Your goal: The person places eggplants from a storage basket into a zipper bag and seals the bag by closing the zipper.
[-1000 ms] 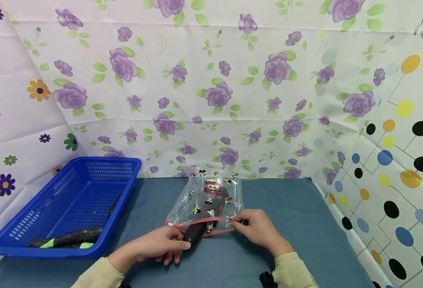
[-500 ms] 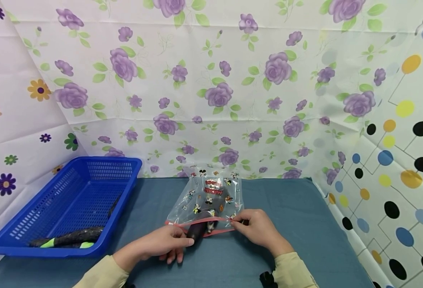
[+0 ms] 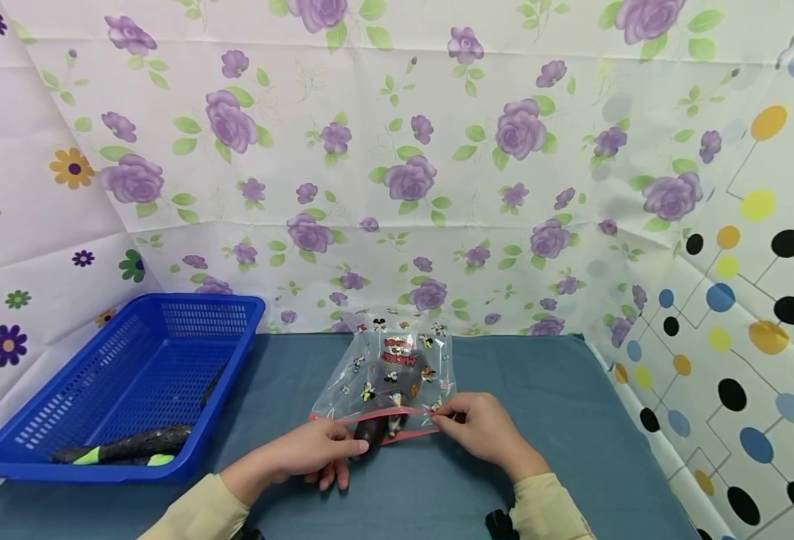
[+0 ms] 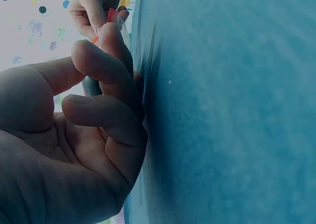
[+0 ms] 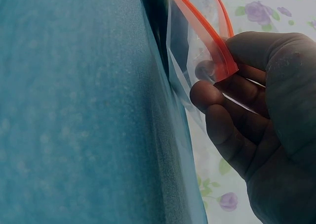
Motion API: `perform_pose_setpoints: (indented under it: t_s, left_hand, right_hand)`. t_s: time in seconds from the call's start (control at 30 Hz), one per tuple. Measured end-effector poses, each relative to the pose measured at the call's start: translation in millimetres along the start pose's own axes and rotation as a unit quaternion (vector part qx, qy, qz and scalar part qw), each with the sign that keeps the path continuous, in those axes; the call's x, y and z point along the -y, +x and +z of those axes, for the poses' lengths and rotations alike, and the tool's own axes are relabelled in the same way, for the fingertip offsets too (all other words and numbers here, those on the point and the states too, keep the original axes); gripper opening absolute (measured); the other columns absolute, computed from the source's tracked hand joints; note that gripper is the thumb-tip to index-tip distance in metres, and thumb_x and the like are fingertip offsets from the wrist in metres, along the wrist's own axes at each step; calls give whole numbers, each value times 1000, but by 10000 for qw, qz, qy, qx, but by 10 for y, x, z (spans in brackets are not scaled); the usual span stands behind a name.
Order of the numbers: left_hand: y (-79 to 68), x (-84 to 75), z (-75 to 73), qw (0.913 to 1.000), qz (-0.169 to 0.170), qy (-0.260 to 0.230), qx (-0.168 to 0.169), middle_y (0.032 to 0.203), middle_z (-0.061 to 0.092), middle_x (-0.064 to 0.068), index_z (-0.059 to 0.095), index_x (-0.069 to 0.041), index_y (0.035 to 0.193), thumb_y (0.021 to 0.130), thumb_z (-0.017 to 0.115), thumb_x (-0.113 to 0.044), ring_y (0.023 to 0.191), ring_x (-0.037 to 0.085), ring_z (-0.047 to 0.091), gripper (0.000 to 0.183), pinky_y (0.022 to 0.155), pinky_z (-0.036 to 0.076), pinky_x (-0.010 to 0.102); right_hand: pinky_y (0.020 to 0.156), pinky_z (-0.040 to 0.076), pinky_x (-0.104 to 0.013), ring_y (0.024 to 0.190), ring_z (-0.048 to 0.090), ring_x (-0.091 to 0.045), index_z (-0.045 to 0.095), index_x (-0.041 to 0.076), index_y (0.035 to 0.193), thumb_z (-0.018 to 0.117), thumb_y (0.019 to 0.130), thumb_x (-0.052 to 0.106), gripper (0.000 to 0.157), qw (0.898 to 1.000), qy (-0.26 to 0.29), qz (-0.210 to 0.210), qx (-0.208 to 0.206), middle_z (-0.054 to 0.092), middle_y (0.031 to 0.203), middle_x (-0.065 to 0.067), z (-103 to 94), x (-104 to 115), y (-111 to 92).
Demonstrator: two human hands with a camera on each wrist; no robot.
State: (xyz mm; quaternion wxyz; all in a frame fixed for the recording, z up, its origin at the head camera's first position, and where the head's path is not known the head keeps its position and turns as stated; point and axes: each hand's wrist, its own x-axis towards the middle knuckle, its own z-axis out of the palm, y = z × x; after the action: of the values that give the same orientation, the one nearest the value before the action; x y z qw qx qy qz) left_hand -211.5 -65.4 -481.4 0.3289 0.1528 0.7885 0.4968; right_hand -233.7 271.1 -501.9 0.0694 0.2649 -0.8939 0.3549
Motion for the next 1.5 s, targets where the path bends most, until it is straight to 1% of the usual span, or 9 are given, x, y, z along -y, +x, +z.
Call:
perform_pose_setpoints:
  t_s: [0.1,0.23,0.37,0.5,0.73,0.97,1.17,1.5]
  left_hand:
    - [20,3,6,10000,-5,-64,-45,73,74,13,69,-1,97,100,63,-48,44,11,54,47,38,35,25]
    - [42,2,12,9999,-3,-121,-96,73,74,14,71,-4,99,100,62,-48,44,12,56,44,38,36,25]
    - [59,-4,25,9999,-5,-119,-112,73,74,13,72,-4,97,101,60,-48,44,12,57,45,38,36,25]
    - [76,-9,47,9996,25,-227,-147,72,74,14,72,-2,96,103,58,-46,43,11,57,46,38,35,25]
    - [84,-21,88,9986,121,-417,-296,69,73,15,71,1,94,103,61,-40,42,11,57,43,37,34,25]
    - [81,-31,98,9980,150,-480,-384,69,73,16,73,0,96,102,63,-32,41,11,56,34,37,34,24]
    - [82,-62,113,9979,17,-455,-467,69,73,15,73,0,95,103,61,-31,40,10,56,34,36,33,23]
    - [120,-62,129,9977,-101,-409,-522,67,72,16,73,1,91,105,57,-36,39,11,57,43,33,32,25]
  right_hand:
    - [51,47,-27,57,54,-5,80,27,91,75,95,32,8,10000,-7,-3,-4,64,75,19,3,-2,-7]
    - [51,47,-27,57,54,-5,79,28,91,74,95,33,8,10000,11,17,-13,64,75,18,0,3,-8]
    - [51,47,-27,57,54,-5,80,27,91,75,95,31,7,10000,36,39,-18,64,75,18,0,7,-6]
    - [51,47,-27,57,54,-5,79,27,90,75,95,30,7,10000,18,25,-30,64,75,18,6,3,-6]
    - [51,47,-27,57,54,-6,79,28,90,75,95,30,7,10000,31,5,-28,64,76,18,7,0,-4]
    - [50,47,-27,57,54,-5,79,29,90,75,95,31,7,10000,67,4,-20,65,76,18,10,-4,-6]
    - [51,47,-27,57,54,-5,79,28,90,75,95,30,7,10000,85,-8,-37,65,76,18,6,1,-13]
    - [51,47,-27,58,55,-5,80,26,93,74,96,31,8,9999,78,63,2,65,77,18,9,5,-14]
